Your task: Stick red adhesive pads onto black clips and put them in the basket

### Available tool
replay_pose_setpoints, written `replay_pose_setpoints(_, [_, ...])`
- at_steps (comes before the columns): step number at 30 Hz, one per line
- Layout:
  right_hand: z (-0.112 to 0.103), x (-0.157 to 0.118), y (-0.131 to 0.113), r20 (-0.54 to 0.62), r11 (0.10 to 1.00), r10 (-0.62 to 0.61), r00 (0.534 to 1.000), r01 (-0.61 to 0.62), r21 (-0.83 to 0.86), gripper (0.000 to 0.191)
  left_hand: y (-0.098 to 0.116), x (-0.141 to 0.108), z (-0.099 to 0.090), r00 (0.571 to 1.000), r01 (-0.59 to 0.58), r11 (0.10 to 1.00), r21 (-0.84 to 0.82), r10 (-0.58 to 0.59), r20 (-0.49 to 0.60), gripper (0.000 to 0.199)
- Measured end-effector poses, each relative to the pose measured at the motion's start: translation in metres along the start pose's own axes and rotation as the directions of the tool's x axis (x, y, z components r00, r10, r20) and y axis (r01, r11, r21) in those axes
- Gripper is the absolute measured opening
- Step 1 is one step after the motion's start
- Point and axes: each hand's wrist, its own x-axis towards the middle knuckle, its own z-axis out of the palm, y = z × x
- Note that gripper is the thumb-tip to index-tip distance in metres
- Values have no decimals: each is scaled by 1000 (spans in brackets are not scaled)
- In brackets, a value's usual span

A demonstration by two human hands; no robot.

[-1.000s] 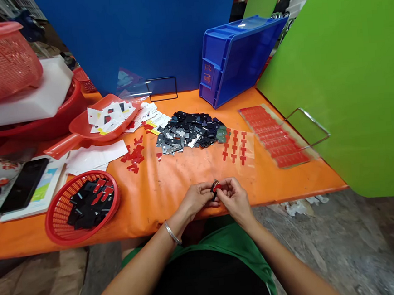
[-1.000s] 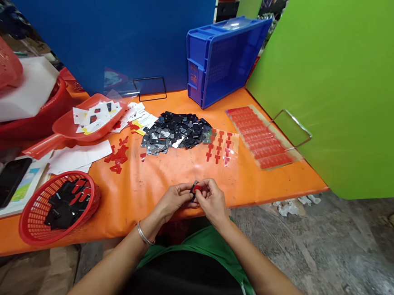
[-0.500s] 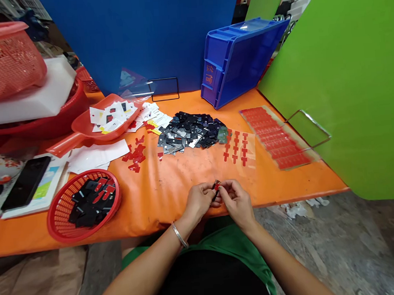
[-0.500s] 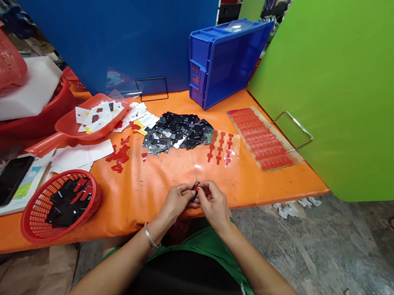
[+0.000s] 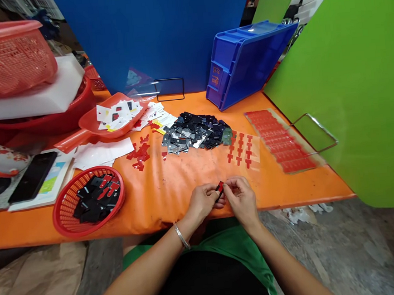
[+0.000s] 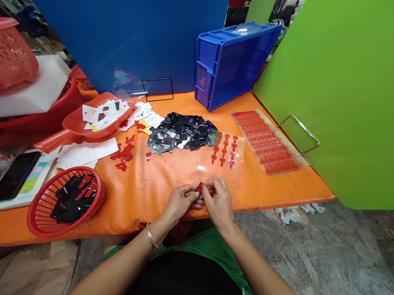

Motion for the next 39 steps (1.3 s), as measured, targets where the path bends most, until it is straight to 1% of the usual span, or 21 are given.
replay_pose_setpoints(9, [1,1,-1,19,999,37,999,-37,-14,13,-2,1,-1,1000,2,1000,6,-2,0,12])
replay_pose_setpoints(14, [4,-1,-3,-13,991,-14,1000,13,-133,14,1,-2,0,1000,-6,1000,4,6,7,13])
replay_pose_setpoints(16, [5,-1,-3,-42,993,4,999,-9,-121,14,2,-3,0,1000,-9,1000,1,9,8,14])
replay_pose_setpoints(17, [5,-1,-3,-65,995,33,997,-39,-94,21,2,-4,0,1000,-8,1000,0,8,5,14])
replay_pose_setpoints(19, [4,0,-2,-98,993,113,989,-115,-10,47,3,-5,0,1000,-2,1000,-1,2,-8,14])
replay_pose_setpoints(20, [3,2,-1,-86,987,158,984,-154,44,57,4,-5,0,1000,1,1000,-1,-1,-15,14])
replay_pose_setpoints(21, [1,4,0,-50,977,196,979,-191,97,59,4,-5,0,1000,5,1000,-1,-5,-20,13])
replay_pose_setpoints(24, [-4,11,2,136,946,236,962,-260,194,42,2,-3,0,1000,-1,1000,4,1,-20,12])
replay_pose_setpoints(26, [-7,15,3,221,942,241,945,-283,181,40,-1,-2,1,1000,-13,1000,9,13,-16,11])
replay_pose_setpoints(29, [-11,16,4,257,940,276,926,-316,129,42,-5,-2,3,1000,-31,999,24,31,0,12])
replay_pose_setpoints(31, [-12,16,6,217,932,320,922,-347,101,42,-4,-5,4,1000,-23,999,25,23,3,14])
replay_pose_setpoints(32, [-11,16,8,185,928,339,923,-360,97,43,-1,-7,3,1000,-21,1000,18,21,6,15])
replay_pose_setpoints(34, [-10,16,11,186,920,351,918,-375,113,43,12,-16,-1,999,-46,999,3,46,21,17])
replay_pose_setpoints(35, [-9,15,12,188,921,349,918,-373,116,44,22,-23,-6,996,-81,997,13,80,27,19])
replay_pose_setpoints(37, [-8,14,13,183,928,333,925,-356,110,45,48,-40,-22,983,-183,978,96,183,9,25])
replay_pose_setpoints(38, [-7,13,13,175,933,325,929,-345,103,46,62,-51,-34,968,-239,954,179,249,-32,28])
replay_pose_setpoints(39, [-7,12,12,167,937,317,934,-336,96,46,76,-61,-49,939,-298,913,278,333,-87,30])
